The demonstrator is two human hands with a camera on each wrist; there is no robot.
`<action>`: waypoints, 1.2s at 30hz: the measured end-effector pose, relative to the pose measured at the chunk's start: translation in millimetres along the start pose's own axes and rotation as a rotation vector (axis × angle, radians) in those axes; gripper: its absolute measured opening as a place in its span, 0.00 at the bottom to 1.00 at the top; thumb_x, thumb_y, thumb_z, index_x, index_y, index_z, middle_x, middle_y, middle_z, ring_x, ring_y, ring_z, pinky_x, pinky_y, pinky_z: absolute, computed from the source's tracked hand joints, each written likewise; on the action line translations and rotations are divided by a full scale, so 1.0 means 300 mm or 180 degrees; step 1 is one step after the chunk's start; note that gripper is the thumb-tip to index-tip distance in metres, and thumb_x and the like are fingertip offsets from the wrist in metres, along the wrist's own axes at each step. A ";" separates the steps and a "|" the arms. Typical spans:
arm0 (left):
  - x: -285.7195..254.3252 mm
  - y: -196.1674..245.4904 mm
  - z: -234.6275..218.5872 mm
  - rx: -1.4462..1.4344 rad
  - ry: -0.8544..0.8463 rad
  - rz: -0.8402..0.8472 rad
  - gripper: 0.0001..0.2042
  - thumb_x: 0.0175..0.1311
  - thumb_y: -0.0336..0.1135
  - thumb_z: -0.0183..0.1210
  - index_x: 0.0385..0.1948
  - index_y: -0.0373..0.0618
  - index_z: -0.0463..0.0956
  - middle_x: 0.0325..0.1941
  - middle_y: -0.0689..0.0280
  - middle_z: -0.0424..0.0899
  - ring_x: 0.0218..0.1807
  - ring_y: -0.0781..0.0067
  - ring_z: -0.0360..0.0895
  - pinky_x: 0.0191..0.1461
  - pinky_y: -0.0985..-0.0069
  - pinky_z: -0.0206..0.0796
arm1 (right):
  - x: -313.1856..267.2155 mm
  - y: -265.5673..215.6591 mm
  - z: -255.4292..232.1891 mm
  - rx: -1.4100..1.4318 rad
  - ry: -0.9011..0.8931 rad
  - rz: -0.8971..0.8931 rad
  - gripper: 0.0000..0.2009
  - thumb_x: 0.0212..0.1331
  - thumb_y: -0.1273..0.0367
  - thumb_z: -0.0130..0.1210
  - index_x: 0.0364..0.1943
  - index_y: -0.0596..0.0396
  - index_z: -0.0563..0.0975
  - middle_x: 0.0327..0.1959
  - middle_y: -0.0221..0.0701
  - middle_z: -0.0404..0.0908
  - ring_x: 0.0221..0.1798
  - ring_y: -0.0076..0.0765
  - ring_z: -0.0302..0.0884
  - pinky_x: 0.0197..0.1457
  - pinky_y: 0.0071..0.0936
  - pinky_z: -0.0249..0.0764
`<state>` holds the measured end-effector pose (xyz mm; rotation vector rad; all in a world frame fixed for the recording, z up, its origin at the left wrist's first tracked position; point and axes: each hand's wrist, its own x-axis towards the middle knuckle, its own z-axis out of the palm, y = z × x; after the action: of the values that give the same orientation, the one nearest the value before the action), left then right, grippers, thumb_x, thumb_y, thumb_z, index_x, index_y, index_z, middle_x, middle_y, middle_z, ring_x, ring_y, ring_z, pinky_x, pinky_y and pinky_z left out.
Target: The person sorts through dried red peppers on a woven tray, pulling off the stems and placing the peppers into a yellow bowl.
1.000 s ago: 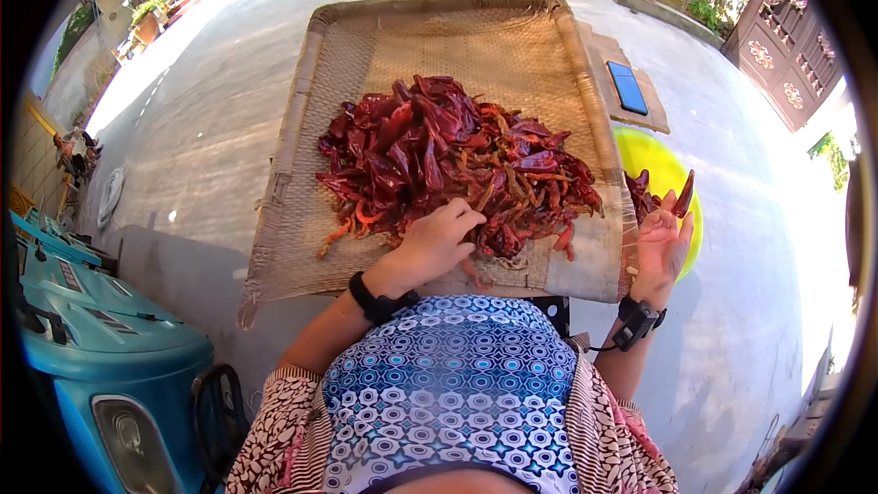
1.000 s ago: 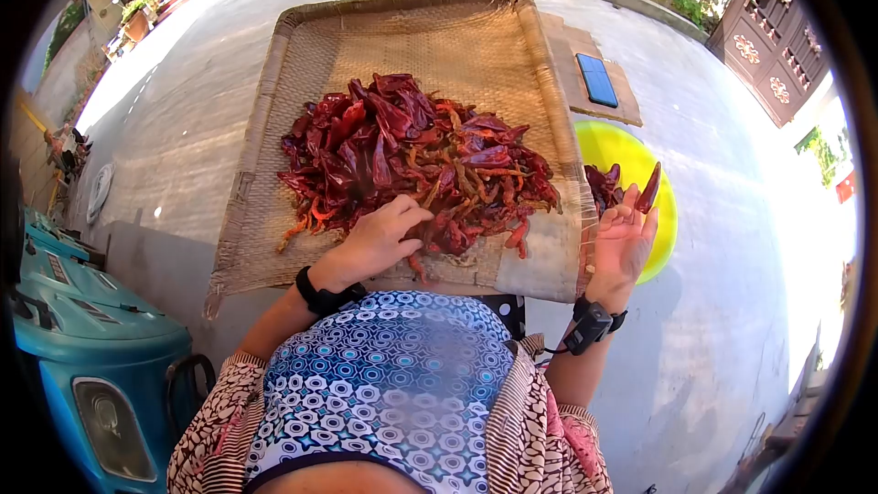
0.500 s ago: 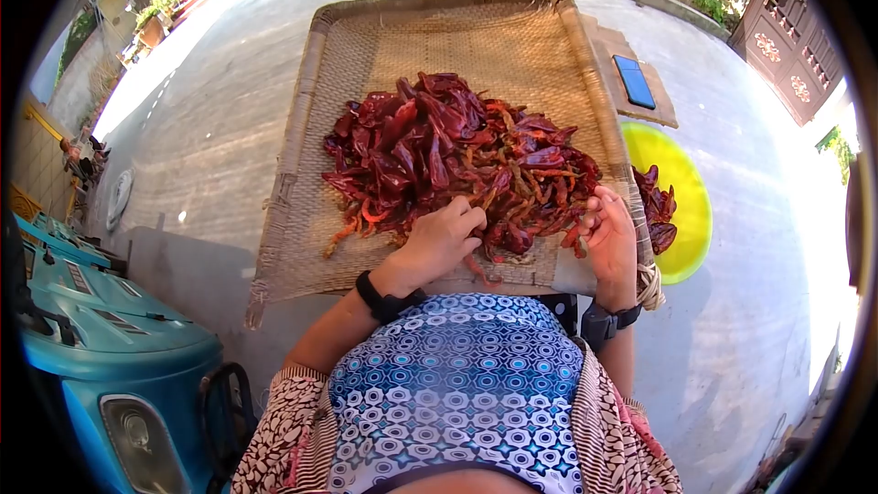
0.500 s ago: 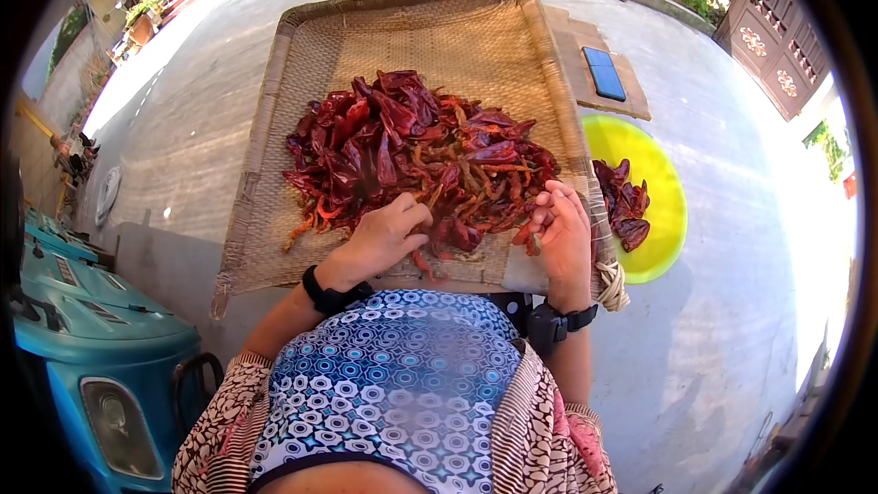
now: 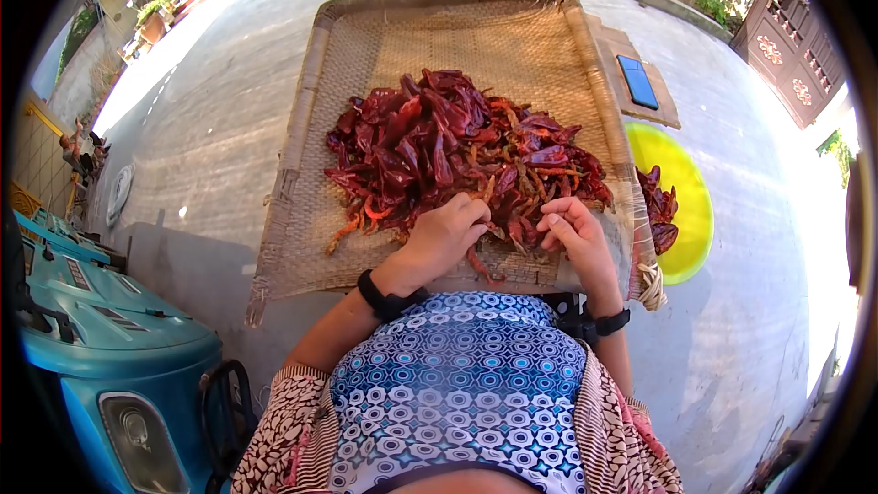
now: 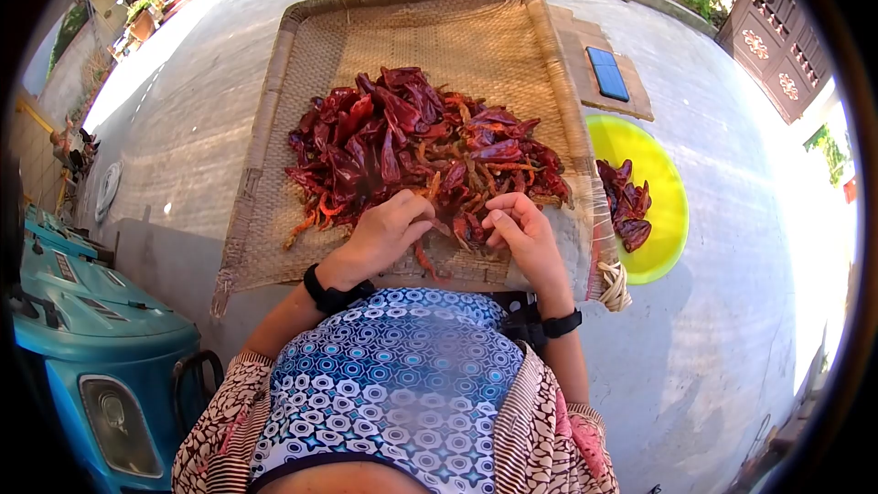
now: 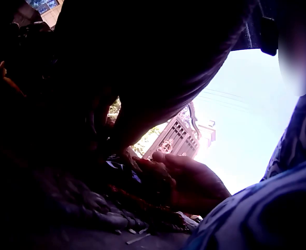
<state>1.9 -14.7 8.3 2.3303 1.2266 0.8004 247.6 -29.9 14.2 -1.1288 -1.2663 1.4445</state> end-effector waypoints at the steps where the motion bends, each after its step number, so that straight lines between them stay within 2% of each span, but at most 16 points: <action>1: 0.002 0.006 -0.002 -0.0086 0.0027 -0.0007 0.07 0.61 0.30 0.61 0.39 0.47 0.74 0.38 0.63 0.76 0.37 0.60 0.78 0.38 0.68 0.72 | 0.000 0.003 0.007 -0.0086 -0.0076 -0.0015 0.08 0.69 0.68 0.50 0.47 0.55 0.73 0.34 0.25 0.77 0.32 0.17 0.73 0.39 0.15 0.70; 3: 0.008 0.027 -0.013 -0.0252 0.0084 -0.0019 0.07 0.61 0.30 0.61 0.39 0.47 0.74 0.39 0.63 0.77 0.37 0.61 0.79 0.38 0.69 0.72 | -0.001 0.013 0.021 -0.0256 -0.0231 -0.0051 0.09 0.69 0.68 0.50 0.47 0.56 0.73 0.34 0.23 0.77 0.33 0.16 0.73 0.39 0.15 0.70; 4: 0.009 0.032 -0.014 -0.0249 0.0071 -0.0053 0.07 0.61 0.30 0.61 0.39 0.47 0.74 0.39 0.63 0.77 0.37 0.62 0.79 0.38 0.70 0.72 | -0.001 0.015 0.029 -0.0507 -0.0307 -0.0315 0.09 0.69 0.68 0.51 0.47 0.56 0.73 0.36 0.22 0.76 0.36 0.14 0.73 0.40 0.15 0.69; 7: 0.009 0.038 -0.013 -0.0257 0.0076 -0.0125 0.07 0.61 0.29 0.61 0.39 0.46 0.74 0.38 0.63 0.78 0.38 0.62 0.79 0.39 0.71 0.72 | -0.001 0.020 0.038 -0.0739 -0.0423 -0.0289 0.09 0.68 0.69 0.51 0.48 0.56 0.72 0.38 0.21 0.75 0.38 0.13 0.72 0.41 0.14 0.69; 10: 0.009 0.036 -0.010 -0.0351 0.0174 -0.0126 0.07 0.61 0.29 0.60 0.39 0.46 0.75 0.38 0.63 0.77 0.38 0.63 0.79 0.39 0.72 0.71 | -0.006 0.007 0.044 -0.0306 -0.0348 -0.0025 0.10 0.68 0.69 0.53 0.49 0.57 0.73 0.40 0.22 0.75 0.39 0.13 0.71 0.42 0.15 0.70; 13: 0.010 0.040 -0.015 -0.0551 0.0213 -0.0120 0.06 0.62 0.28 0.60 0.39 0.45 0.75 0.37 0.63 0.77 0.37 0.64 0.78 0.38 0.73 0.70 | -0.002 0.023 0.048 -0.0184 -0.0379 -0.0222 0.10 0.66 0.70 0.55 0.48 0.58 0.73 0.40 0.23 0.75 0.39 0.15 0.72 0.42 0.16 0.70; 19: 0.013 0.040 -0.008 -0.0791 0.0208 -0.0057 0.06 0.62 0.27 0.60 0.38 0.43 0.75 0.36 0.63 0.76 0.36 0.67 0.77 0.38 0.74 0.69 | -0.017 -0.008 0.063 -0.1647 -0.0381 -0.0906 0.10 0.64 0.72 0.56 0.48 0.59 0.75 0.41 0.26 0.75 0.40 0.20 0.73 0.43 0.18 0.71; 22: 0.010 0.042 -0.006 -0.0881 0.0186 -0.0074 0.06 0.62 0.27 0.61 0.38 0.43 0.75 0.35 0.63 0.76 0.36 0.68 0.77 0.37 0.74 0.69 | -0.005 0.020 0.065 -0.1339 -0.0218 -0.0927 0.11 0.60 0.71 0.60 0.45 0.59 0.77 0.39 0.31 0.77 0.41 0.27 0.76 0.42 0.23 0.72; 28: 0.004 0.032 0.000 -0.0722 0.0137 -0.0091 0.06 0.62 0.28 0.61 0.38 0.43 0.75 0.35 0.64 0.76 0.35 0.70 0.77 0.37 0.74 0.69 | 0.000 0.049 0.064 -0.0953 -0.0228 -0.0599 0.11 0.63 0.69 0.58 0.45 0.59 0.77 0.39 0.31 0.77 0.40 0.26 0.76 0.42 0.22 0.72; 36: 0.001 0.030 0.000 -0.0772 -0.0163 -0.0130 0.06 0.62 0.30 0.61 0.38 0.43 0.75 0.35 0.64 0.77 0.36 0.71 0.79 0.37 0.75 0.71 | 0.003 0.054 0.066 -0.0849 -0.0233 -0.0604 0.10 0.63 0.71 0.58 0.45 0.59 0.77 0.38 0.29 0.77 0.38 0.22 0.75 0.41 0.20 0.73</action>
<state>7.6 -19.2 13.6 2.1116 1.0867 0.8211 227.1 -34.3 -0.7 -1.1011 -1.6086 1.2104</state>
